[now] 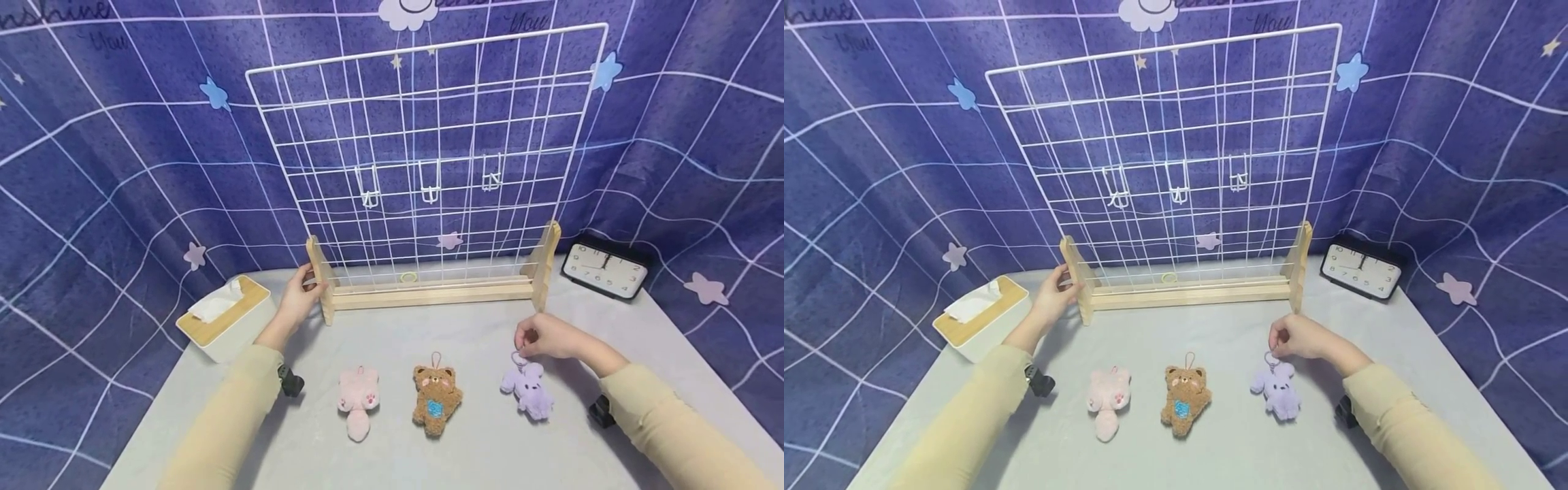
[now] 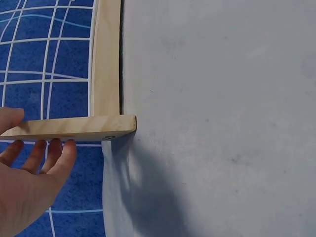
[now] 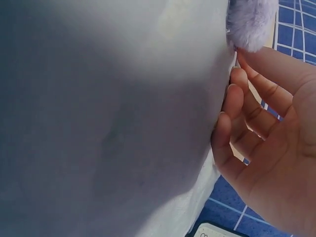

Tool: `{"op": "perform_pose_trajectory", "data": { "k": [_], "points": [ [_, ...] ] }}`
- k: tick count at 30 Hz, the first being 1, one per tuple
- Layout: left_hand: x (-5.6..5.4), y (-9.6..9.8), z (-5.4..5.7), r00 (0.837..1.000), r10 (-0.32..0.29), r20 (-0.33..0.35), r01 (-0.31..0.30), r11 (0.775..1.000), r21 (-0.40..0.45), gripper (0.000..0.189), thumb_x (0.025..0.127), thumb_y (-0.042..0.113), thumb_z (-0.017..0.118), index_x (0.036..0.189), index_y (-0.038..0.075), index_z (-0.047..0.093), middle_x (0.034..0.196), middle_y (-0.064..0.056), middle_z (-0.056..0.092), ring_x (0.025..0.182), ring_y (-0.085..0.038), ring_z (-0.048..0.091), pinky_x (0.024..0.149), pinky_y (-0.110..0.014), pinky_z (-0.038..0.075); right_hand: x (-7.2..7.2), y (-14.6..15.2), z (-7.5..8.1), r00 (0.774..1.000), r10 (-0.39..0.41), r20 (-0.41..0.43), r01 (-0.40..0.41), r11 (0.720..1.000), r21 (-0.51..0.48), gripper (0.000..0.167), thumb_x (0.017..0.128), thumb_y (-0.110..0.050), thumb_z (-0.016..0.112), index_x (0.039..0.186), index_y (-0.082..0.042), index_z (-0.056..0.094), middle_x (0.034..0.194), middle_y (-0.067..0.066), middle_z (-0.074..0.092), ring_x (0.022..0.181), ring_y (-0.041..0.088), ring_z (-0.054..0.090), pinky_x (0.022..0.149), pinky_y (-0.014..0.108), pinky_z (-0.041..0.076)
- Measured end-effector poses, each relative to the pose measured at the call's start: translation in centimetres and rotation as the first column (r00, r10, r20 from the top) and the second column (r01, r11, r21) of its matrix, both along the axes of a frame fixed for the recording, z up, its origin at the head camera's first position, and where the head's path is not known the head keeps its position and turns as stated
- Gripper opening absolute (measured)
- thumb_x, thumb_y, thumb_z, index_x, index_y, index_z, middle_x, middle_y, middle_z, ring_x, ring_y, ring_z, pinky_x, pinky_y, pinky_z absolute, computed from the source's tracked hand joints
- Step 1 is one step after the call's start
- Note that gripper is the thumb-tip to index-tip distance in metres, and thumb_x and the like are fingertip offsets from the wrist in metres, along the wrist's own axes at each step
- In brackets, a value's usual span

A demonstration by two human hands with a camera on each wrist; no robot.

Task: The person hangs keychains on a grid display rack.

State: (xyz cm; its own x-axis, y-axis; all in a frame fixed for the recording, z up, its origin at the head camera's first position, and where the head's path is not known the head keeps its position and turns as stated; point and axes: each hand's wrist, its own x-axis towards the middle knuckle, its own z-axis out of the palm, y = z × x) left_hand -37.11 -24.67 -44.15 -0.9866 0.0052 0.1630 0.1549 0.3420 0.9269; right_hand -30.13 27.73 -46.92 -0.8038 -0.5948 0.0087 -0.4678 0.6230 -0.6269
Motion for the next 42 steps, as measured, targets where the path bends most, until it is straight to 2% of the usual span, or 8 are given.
{"op": "perform_pose_trajectory", "data": {
  "k": [5, 10, 15, 20, 24, 33, 38, 42],
  "points": [
    [-0.2, 0.0, -0.1, 1.000, -0.002, 0.020, 0.001, 0.999, 0.039, 0.065, 0.101, 0.003, 0.061, 0.157, -0.001, 0.028, 0.149, -0.030, 0.042, 0.132, -0.045, 0.048, 0.083, -0.021, 0.052, 0.0, -0.1, 0.0, 1.000, 0.020, 0.003, -0.020, 1.000, 0.018, 0.016, 0.080, -0.002, 0.080, 0.077, -0.012, 0.068, 0.071, -0.010, 0.059, 0.068, 0.007, 0.049, 0.066, 0.025, 0.044],
    [-0.3, -0.1, -0.3, 1.000, -0.001, 0.016, 0.001, 0.999, 0.038, 0.063, 0.101, 0.003, 0.061, 0.156, -0.002, 0.030, 0.148, -0.030, 0.043, 0.131, -0.044, 0.049, 0.079, -0.018, 0.051, 0.1, -0.1, 0.2, 0.998, 0.060, 0.002, -0.060, 0.998, 0.033, 0.014, 0.084, -0.003, 0.077, 0.079, -0.011, 0.067, 0.074, -0.011, 0.060, 0.071, 0.005, 0.050, 0.068, 0.025, 0.046],
    [-0.1, 0.0, 0.1, 1.000, -0.005, 0.028, 0.004, 0.999, 0.034, 0.064, 0.102, 0.003, 0.060, 0.157, -0.002, 0.028, 0.151, -0.030, 0.041, 0.133, -0.044, 0.047, 0.092, -0.032, 0.054, 0.3, 0.1, 0.5, 0.998, 0.063, 0.023, -0.063, 0.998, 0.027, 0.011, 0.087, -0.005, 0.076, 0.081, -0.010, 0.068, 0.075, -0.010, 0.062, 0.070, 0.005, 0.052, 0.068, 0.024, 0.048],
    [1.3, 0.7, 1.8, 0.999, -0.018, 0.051, 0.015, 0.998, 0.060, 0.063, 0.101, -0.002, 0.058, 0.155, -0.007, 0.027, 0.151, -0.034, 0.038, 0.132, -0.048, 0.045, 0.105, -0.057, 0.048, 0.3, 0.5, 0.5, 0.998, 0.047, 0.039, -0.047, 0.999, -0.005, 0.007, 0.084, -0.003, 0.075, 0.082, -0.006, 0.070, 0.074, -0.008, 0.066, 0.067, 0.005, 0.055, 0.065, 0.024, 0.050],
    [2.1, 1.1, 2.6, 0.997, -0.036, 0.070, 0.030, 0.996, 0.086, 0.062, 0.101, -0.001, 0.056, 0.155, -0.009, 0.026, 0.150, -0.036, 0.037, 0.130, -0.048, 0.045, 0.107, -0.058, 0.046, 0.4, 0.7, 0.5, 0.998, 0.039, 0.055, -0.037, 0.999, -0.033, 0.006, 0.081, -0.002, 0.075, 0.082, -0.006, 0.071, 0.076, -0.006, 0.068, 0.068, 0.006, 0.057, 0.064, 0.023, 0.051],
    [1.2, 1.0, 1.5, 0.993, -0.048, 0.110, 0.028, 0.984, 0.175, 0.064, 0.102, -0.001, 0.055, 0.157, -0.006, 0.023, 0.152, -0.033, 0.035, 0.132, -0.047, 0.043, 0.109, -0.056, 0.044, 0.6, 1.7, 0.4, 0.981, 0.111, 0.157, -0.080, 0.978, -0.192, 0.009, 0.081, 0.005, 0.070, 0.087, -0.001, 0.072, 0.081, 0.007, 0.072, 0.071, 0.010, 0.064, 0.068, 0.023, 0.057],
    [-0.3, 0.4, -0.5, 0.995, -0.040, 0.091, 0.024, 0.984, 0.174, 0.066, 0.103, 0.004, 0.057, 0.160, 0.000, 0.023, 0.154, -0.029, 0.036, 0.132, -0.043, 0.044, 0.106, -0.048, 0.049, 0.7, 1.9, 0.7, 0.972, 0.124, 0.197, -0.073, 0.967, -0.246, 0.007, 0.081, 0.006, 0.069, 0.088, 0.004, 0.070, 0.083, 0.013, 0.072, 0.072, 0.017, 0.067, 0.068, 0.027, 0.060],
    [-0.2, -0.5, -0.6, 0.996, -0.044, 0.082, 0.032, 0.989, 0.144, 0.066, 0.104, 0.007, 0.057, 0.160, 0.000, 0.022, 0.154, -0.029, 0.036, 0.132, -0.043, 0.044, 0.103, -0.045, 0.052, 0.4, 1.4, 0.6, 0.963, 0.136, 0.232, -0.066, 0.956, -0.287, 0.006, 0.083, 0.005, 0.069, 0.089, 0.006, 0.069, 0.080, 0.017, 0.070, 0.070, 0.019, 0.067, 0.066, 0.030, 0.060]
  ]
}}
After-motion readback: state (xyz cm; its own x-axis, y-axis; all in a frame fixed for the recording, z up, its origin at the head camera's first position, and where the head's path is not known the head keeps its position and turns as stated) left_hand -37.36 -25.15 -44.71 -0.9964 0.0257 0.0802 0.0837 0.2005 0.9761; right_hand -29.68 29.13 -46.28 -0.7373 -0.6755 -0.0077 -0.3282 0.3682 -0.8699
